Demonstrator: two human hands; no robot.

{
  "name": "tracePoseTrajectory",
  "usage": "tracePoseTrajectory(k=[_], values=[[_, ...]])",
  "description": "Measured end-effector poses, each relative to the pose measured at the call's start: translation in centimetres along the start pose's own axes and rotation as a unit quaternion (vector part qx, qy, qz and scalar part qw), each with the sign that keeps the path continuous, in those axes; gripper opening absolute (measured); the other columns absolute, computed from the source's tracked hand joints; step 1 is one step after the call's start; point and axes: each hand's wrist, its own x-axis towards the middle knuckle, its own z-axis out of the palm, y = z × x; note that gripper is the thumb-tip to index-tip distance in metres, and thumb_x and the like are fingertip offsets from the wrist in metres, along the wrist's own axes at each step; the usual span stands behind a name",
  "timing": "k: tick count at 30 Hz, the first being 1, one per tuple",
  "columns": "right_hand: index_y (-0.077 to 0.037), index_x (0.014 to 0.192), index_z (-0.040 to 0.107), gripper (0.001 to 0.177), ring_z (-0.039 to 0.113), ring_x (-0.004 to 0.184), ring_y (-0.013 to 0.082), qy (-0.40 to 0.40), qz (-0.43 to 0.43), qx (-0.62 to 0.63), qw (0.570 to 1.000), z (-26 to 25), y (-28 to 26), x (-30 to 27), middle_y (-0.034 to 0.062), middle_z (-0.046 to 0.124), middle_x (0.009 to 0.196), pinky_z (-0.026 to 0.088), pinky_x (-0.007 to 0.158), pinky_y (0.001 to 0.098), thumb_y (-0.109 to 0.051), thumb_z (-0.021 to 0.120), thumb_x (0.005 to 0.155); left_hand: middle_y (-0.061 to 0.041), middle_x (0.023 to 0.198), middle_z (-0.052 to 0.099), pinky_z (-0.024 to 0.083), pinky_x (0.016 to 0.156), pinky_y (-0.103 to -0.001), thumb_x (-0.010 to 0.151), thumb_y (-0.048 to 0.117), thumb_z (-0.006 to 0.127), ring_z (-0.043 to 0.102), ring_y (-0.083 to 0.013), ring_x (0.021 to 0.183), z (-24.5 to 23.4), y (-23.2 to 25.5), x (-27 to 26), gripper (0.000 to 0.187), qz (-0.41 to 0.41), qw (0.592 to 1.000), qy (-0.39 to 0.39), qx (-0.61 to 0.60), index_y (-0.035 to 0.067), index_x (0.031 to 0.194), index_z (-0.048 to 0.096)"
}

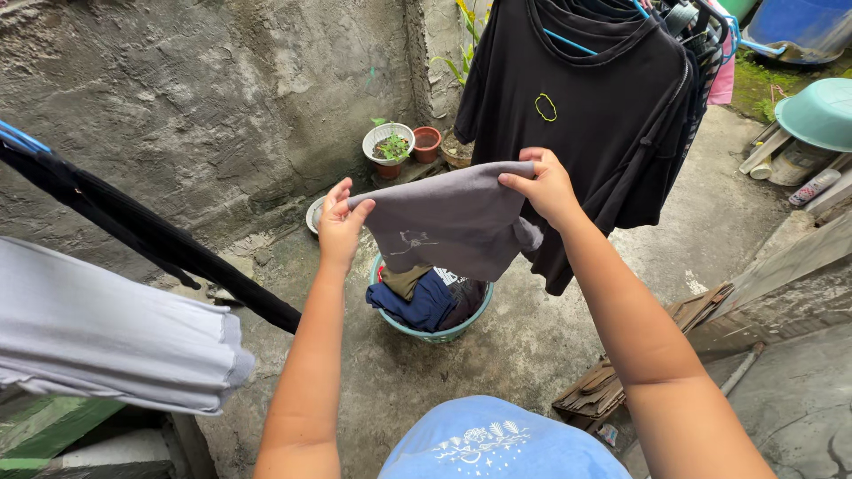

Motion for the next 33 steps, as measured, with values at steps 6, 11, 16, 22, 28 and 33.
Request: tracePoseTrajectory(k=[6, 11, 16, 22, 28, 33], values=[[0.002, 0.123, 0.075, 0.038, 0.066, 0.114, 0.0161, -0.115, 0.000, 0.184, 0.976, -1.6, 0.1, 0.0, 0.0095, 0.073, 0.123, 0.051, 0.104, 0.0318, -0.022, 0.080, 0.093, -0.011, 0.125, 0.070, 0.050, 0.101, -0.030, 0.098, 0.012, 0.076, 0.064, -0.0168, 0.112, -0.9, 3.5, 0.7, 0.033, -0.199, 0.954, -0.061, -0.217, -0.001, 0.128, 0.070], [-0.001, 0.141, 0.056, 0.067, 0.064, 0.111, 0.0141, -0.206, -0.002, 0.120, 0.971, -1.6, -1.8, -0.5, 0.0086, 0.065, 0.127, 0.055, 0.097, 0.0337, -0.011, 0.082, 0.080, -0.009, 0.135, 0.063, 0.050, 0.104, -0.033, 0.089, 0.011, 0.076, 0.062, -0.0170, 0.121, -0.3, 5.9, 1.3, 0.069, -0.246, 0.951, -0.143, -0.117, 0.002, 0.148, 0.042], [-0.005, 0.152, 0.040, 0.082, 0.061, 0.112, 0.0096, -0.228, 0.061, 0.055, 0.970, -1.2, -3.2, -1.2, 0.0001, 0.062, 0.127, 0.054, 0.089, 0.0337, -0.004, 0.077, 0.078, -0.009, 0.152, 0.050, 0.043, 0.112, -0.036, 0.088, 0.007, 0.074, 0.052, -0.0198, 0.135, -0.5, 7.2, 1.6, 0.085, -0.243, 0.942, -0.210, -0.098, 0.006, 0.159, 0.027], [-0.002, 0.146, 0.040, 0.070, 0.068, 0.097, 0.0167, -0.167, 0.104, 0.320, 0.927, -1.8, -3.5, -1.1, 0.0137, 0.067, 0.114, 0.058, 0.087, 0.0334, -0.001, 0.074, 0.084, -0.018, 0.149, 0.048, 0.044, 0.111, -0.056, 0.097, 0.047, 0.067, 0.053, -0.0331, 0.136, -2.5, 6.2, -0.9, 0.077, -0.346, 0.790, -0.072, -0.501, 0.004, 0.151, 0.031], [-0.001, 0.136, 0.051, 0.056, 0.070, 0.097, 0.0198, -0.099, 0.159, 0.381, 0.905, -1.2, -0.4, 1.1, 0.0139, 0.070, 0.112, 0.061, 0.087, 0.0363, 0.001, 0.072, 0.083, -0.013, 0.132, 0.065, 0.054, 0.104, -0.043, 0.086, 0.017, 0.077, 0.065, -0.0251, 0.118, 2.1, 2.8, -8.5, 0.058, -0.483, 0.759, -0.289, -0.328, 0.003, 0.139, 0.056], [0.002, 0.121, 0.060, 0.032, 0.071, 0.102, 0.0248, -0.131, 0.237, 0.503, 0.821, -2.6, 6.0, 1.4, 0.0164, 0.070, 0.113, 0.059, 0.094, 0.0406, -0.011, 0.072, 0.094, -0.013, 0.116, 0.072, 0.057, 0.097, -0.038, 0.085, 0.010, 0.069, 0.072, -0.0236, 0.105, 4.7, 4.7, -8.1, 0.048, -0.517, 0.701, -0.195, -0.452, -0.002, 0.130, 0.061]])
